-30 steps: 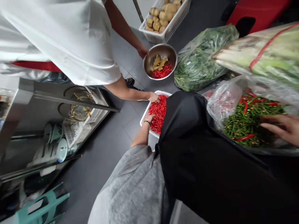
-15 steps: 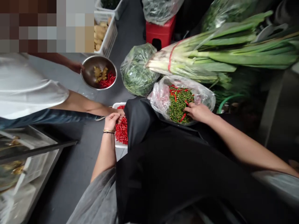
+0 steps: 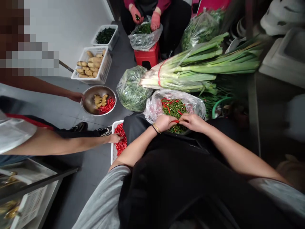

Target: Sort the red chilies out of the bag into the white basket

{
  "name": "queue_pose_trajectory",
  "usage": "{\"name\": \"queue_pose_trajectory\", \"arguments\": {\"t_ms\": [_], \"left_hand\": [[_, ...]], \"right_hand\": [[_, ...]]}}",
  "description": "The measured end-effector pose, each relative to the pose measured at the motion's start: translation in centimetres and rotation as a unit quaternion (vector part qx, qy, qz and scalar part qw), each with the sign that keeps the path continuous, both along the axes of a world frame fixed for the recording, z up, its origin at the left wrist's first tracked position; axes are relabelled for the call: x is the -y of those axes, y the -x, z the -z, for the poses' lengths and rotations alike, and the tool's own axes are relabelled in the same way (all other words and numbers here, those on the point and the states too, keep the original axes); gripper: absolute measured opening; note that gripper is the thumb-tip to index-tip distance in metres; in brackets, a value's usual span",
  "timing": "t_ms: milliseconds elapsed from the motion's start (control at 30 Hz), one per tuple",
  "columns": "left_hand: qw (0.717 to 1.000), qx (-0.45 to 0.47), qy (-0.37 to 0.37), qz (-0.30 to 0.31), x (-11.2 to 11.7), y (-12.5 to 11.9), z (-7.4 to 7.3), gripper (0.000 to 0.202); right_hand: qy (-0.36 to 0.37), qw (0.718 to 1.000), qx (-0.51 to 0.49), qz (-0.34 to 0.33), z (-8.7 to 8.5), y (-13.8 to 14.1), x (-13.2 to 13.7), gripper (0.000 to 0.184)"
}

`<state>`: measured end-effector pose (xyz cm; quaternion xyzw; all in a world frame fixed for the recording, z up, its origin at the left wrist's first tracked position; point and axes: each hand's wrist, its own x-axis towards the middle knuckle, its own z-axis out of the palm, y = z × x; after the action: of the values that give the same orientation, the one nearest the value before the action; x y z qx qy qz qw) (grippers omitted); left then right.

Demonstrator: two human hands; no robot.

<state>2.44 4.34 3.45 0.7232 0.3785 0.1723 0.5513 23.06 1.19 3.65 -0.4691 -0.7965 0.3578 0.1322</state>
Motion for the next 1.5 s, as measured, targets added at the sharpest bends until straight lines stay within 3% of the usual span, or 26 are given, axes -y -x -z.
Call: {"name": "queue_pose_trajectory", "arguments": {"t_ms": [100, 200, 267, 333, 400, 433, 500, 567, 633, 700, 833, 933, 1033, 1100, 1267, 1400, 1500], "left_hand": [[0.981, 0.062, 0.17, 0.068, -0.2, 1.9, 0.4, 0.032], [0.939, 0.122, 0.319, 0.05, 0.2, 3.4, 0.9, 0.056], [0.912, 0.175, 0.37, 0.01, 0.5, 3.9, 1.2, 0.062], [0.89, 0.225, 0.395, -0.032, 0.6, 4.2, 1.3, 0.061], [0.874, 0.258, 0.406, -0.061, 0.5, 4.3, 1.2, 0.053], [0.87, 0.265, 0.411, -0.065, 0.3, 4.2, 1.2, 0.05], [0.868, 0.264, 0.415, -0.063, 0.0, 3.8, 1.3, 0.048], [0.875, 0.25, 0.408, -0.073, -0.4, 3.1, 1.6, 0.047], [0.889, 0.222, 0.39, -0.091, -0.7, 2.3, 2.1, 0.044], [0.906, 0.185, 0.364, -0.109, -1.0, 1.6, 2.6, 0.043], [0.92, 0.149, 0.333, -0.142, -1.3, 0.6, 3.5, 0.031], [0.906, 0.171, 0.341, -0.182, -1.4, 0.6, 3.7, 0.021], [0.883, 0.191, 0.368, -0.22, -1.3, 1.1, 3.5, 0.021], [0.875, 0.182, 0.386, -0.231, -1.2, 1.5, 3.2, 0.021], [0.875, 0.158, 0.382, -0.253, -0.6, 1.4, 2.9, 0.022], [0.891, 0.154, 0.355, -0.238, -0.6, 0.6, 2.9, 0.028], [0.904, 0.142, 0.333, -0.227, -0.5, 0.1, 2.7, 0.03]], "right_hand": [[0.162, 0.976, -0.148, -0.008, -0.5, 0.1, 0.1, 0.033], [0.269, 0.932, -0.242, -0.026, -1.2, 0.2, -0.7, 0.044], [0.296, 0.922, -0.239, -0.066, -1.4, 0.0, -1.9, 0.051], [0.295, 0.94, -0.137, -0.099, -1.0, -0.4, -3.5, 0.055], [0.223, 0.972, 0.049, -0.055, 0.2, -0.7, -5.3, 0.055], [0.17, 0.975, 0.142, -0.008, 1.0, -0.6, -6.1, 0.055], [0.095, 0.953, 0.277, 0.076, 2.6, -0.1, -7.5, 0.052], [0.091, 0.934, 0.328, 0.107, 3.9, 0.6, -8.3, 0.042], [0.106, 0.937, 0.309, 0.121, 4.6, 1.0, -8.6, 0.029], [0.138, 0.953, 0.228, 0.145, 4.7, 0.7, -8.4, 0.022], [0.231, 0.952, 0.074, 0.185, 4.0, -1.3, -7.4, 0.021], [0.173, 0.954, 0.171, 0.177, 3.8, -1.5, -7.0, 0.023], [0.093, 0.935, 0.305, 0.152, 4.3, 0.1, -7.2, 0.028], [0.082, 0.927, 0.339, 0.139, 4.8, 1.4, -7.4, 0.028], [0.12, 0.953, 0.236, 0.146, 4.9, 0.9, -7.6, 0.011], [0.179, 0.953, 0.114, 0.217, 4.1, -1.7, -6.9, 0.018], [0.112, 0.946, 0.16, 0.258, 3.9, -1.7, -6.2, 0.026]]}}
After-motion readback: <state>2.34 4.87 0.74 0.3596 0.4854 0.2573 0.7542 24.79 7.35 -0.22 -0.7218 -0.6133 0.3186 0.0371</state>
